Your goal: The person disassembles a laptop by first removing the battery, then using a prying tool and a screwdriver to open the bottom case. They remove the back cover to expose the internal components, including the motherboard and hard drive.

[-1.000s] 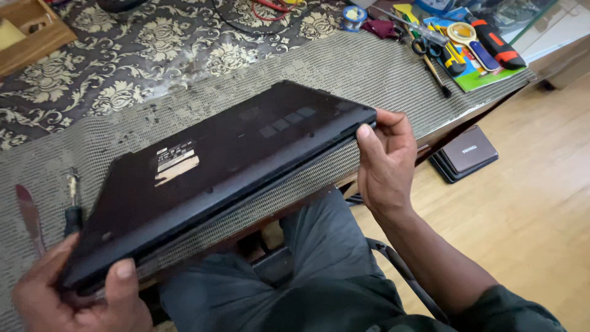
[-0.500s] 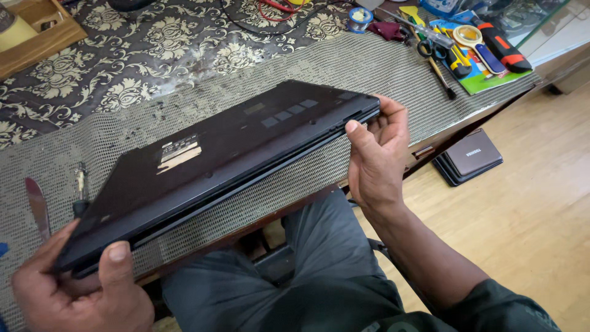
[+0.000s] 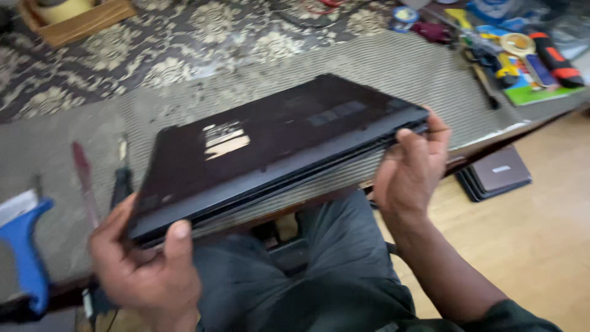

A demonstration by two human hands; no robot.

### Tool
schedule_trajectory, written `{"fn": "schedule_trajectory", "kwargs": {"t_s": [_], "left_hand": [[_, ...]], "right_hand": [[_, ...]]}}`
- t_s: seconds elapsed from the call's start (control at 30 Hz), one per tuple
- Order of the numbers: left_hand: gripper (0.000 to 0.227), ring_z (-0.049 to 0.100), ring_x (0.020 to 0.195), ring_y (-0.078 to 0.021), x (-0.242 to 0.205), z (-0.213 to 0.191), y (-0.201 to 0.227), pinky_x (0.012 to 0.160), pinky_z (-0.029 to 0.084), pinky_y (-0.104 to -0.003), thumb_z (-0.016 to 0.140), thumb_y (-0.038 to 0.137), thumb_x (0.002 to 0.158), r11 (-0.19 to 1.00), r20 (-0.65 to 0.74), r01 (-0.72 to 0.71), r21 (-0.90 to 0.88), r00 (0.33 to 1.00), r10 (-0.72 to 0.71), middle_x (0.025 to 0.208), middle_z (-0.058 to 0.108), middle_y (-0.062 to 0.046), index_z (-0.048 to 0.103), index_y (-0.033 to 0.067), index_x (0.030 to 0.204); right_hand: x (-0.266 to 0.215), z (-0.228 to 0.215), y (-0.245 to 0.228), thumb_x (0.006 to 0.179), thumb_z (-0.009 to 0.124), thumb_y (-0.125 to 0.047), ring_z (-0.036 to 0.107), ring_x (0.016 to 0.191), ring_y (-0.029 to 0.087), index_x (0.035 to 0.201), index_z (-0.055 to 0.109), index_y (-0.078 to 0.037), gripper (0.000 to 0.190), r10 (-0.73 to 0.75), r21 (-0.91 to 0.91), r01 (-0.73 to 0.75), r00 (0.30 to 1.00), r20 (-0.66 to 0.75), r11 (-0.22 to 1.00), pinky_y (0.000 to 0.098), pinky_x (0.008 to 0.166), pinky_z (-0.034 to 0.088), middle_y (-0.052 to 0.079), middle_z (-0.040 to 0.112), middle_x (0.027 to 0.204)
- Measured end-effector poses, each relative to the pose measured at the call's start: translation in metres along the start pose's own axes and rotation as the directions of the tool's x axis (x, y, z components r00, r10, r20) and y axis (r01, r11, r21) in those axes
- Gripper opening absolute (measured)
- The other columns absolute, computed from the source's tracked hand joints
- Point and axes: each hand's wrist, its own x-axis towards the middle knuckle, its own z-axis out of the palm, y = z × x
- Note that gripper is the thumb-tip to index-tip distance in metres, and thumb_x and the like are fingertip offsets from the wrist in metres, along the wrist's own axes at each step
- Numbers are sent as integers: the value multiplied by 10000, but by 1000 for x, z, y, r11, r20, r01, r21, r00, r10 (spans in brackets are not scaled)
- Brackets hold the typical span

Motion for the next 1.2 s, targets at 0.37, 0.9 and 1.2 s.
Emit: {"fn": "schedule_trajectory", "kwargs": {"t_s": [0.37,0.9,1.2], "left_hand": [[523,609,1177,-298,10,-10,13,887,504,-343,744,274,943,992,80,47,120,995,-56,1284,592,-180,589,-28,1340],[593,441,1430,-252,-23,30,33,1161,465,-355,584,21,835,845,-55,292,-448,935,-352,1546,377,-157,428,75,1405],[490,512,1420,-322,-35,33,26,1211,461,-413,437,24,820,912,-242,226,-341,917,-318,1444,547,-209,553,1,1295]], "right_hand": [[10,-6,-10,929,738,-68,597,1136,177,1246,505,-102,394,-76,-89,106,956,284,990,331,1103,514,68,570,1241],[5,-27,-7,1050,683,-193,523,1070,126,1161,452,-210,257,-107,-208,208,906,410,956,289,1068,438,-1,514,1113],[-7,-48,0,1047,711,-314,522,1052,116,1153,492,-135,301,-196,-302,343,883,426,889,285,1027,442,-6,531,1080]]}}
